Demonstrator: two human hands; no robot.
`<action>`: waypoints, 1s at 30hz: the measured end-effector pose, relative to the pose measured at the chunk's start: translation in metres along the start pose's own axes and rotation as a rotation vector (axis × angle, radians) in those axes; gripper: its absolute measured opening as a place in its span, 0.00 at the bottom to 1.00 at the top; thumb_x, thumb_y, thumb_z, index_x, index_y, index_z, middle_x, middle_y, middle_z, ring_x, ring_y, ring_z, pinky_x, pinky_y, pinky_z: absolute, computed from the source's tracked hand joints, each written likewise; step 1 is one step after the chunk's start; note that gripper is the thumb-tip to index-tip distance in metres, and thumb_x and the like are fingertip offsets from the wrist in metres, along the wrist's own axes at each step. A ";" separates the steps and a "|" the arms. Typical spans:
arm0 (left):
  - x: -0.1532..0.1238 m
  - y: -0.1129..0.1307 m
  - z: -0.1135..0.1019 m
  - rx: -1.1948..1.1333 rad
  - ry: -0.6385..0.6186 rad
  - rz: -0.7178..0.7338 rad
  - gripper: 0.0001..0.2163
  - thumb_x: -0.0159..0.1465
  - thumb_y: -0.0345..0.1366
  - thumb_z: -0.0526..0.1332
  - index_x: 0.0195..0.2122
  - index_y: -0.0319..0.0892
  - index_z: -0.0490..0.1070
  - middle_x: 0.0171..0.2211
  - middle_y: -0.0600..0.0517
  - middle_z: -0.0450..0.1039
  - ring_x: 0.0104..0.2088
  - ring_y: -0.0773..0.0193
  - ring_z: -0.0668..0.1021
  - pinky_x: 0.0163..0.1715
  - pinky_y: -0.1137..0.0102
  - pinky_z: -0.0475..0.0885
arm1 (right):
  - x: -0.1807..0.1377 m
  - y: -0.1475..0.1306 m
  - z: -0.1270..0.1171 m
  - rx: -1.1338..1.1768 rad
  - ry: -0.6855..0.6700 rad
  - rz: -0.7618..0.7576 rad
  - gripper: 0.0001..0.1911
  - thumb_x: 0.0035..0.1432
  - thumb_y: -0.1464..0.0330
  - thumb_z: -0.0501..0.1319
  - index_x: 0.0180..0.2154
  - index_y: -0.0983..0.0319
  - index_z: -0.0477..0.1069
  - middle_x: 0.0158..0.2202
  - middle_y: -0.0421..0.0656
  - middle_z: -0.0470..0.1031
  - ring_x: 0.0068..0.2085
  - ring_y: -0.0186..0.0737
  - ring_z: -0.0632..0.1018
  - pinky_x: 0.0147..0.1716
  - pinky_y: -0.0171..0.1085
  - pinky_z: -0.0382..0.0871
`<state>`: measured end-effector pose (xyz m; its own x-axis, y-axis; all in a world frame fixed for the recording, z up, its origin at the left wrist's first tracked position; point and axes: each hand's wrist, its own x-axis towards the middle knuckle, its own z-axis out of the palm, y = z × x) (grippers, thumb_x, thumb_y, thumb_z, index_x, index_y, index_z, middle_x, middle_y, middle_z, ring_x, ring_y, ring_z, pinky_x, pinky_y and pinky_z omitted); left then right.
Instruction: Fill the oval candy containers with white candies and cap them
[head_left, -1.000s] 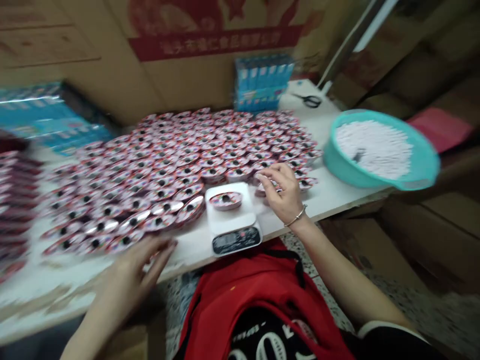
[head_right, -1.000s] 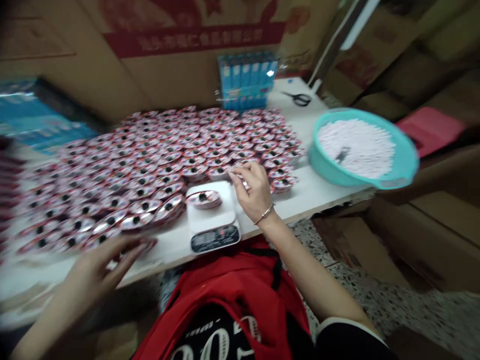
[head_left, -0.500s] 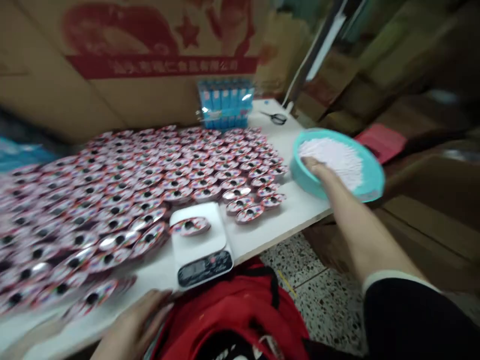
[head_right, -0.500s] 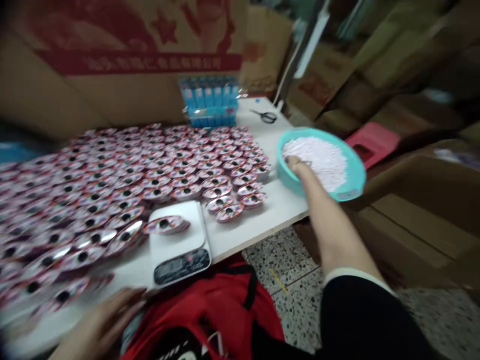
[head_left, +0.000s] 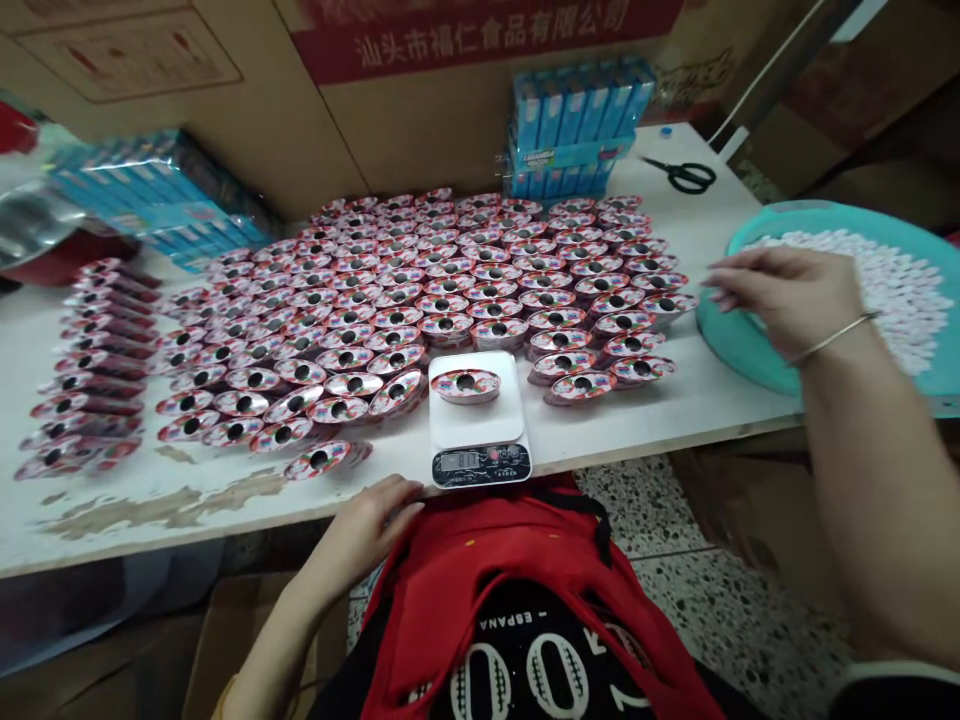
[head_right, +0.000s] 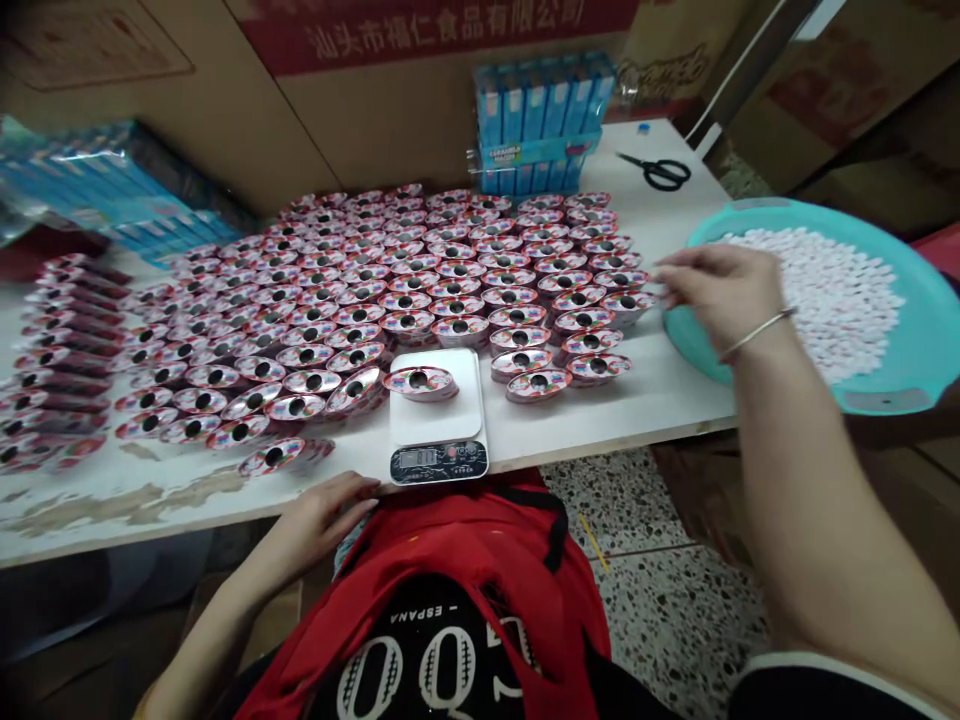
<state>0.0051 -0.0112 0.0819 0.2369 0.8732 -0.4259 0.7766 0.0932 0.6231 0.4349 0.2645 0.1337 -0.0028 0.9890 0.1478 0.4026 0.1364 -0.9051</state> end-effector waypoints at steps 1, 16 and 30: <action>0.000 0.000 0.001 -0.014 -0.003 0.006 0.13 0.68 0.41 0.51 0.46 0.46 0.72 0.40 0.48 0.74 0.40 0.62 0.76 0.43 0.67 0.70 | -0.014 -0.022 0.026 0.019 -0.101 0.007 0.07 0.52 0.63 0.70 0.32 0.57 0.76 0.26 0.40 0.73 0.23 0.35 0.70 0.23 0.38 0.67; -0.020 -0.019 0.015 -0.033 0.120 0.033 0.12 0.67 0.42 0.52 0.44 0.46 0.72 0.37 0.50 0.74 0.37 0.63 0.77 0.40 0.69 0.70 | -0.071 -0.103 0.221 -0.572 -0.838 -0.379 0.04 0.54 0.78 0.63 0.32 0.65 0.75 0.34 0.45 0.70 0.36 0.39 0.71 0.38 0.36 0.64; -0.013 -0.028 0.012 -0.079 0.090 0.017 0.14 0.67 0.43 0.52 0.46 0.45 0.72 0.40 0.48 0.74 0.39 0.63 0.76 0.44 0.67 0.70 | -0.030 -0.090 0.109 -0.481 -0.222 -0.404 0.04 0.59 0.70 0.64 0.35 0.63 0.77 0.34 0.46 0.75 0.34 0.39 0.73 0.37 0.38 0.67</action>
<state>-0.0131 -0.0307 0.0618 0.1935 0.9140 -0.3567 0.7234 0.1127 0.6811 0.2986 0.2288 0.1675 -0.4065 0.8608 0.3062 0.6937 0.5089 -0.5097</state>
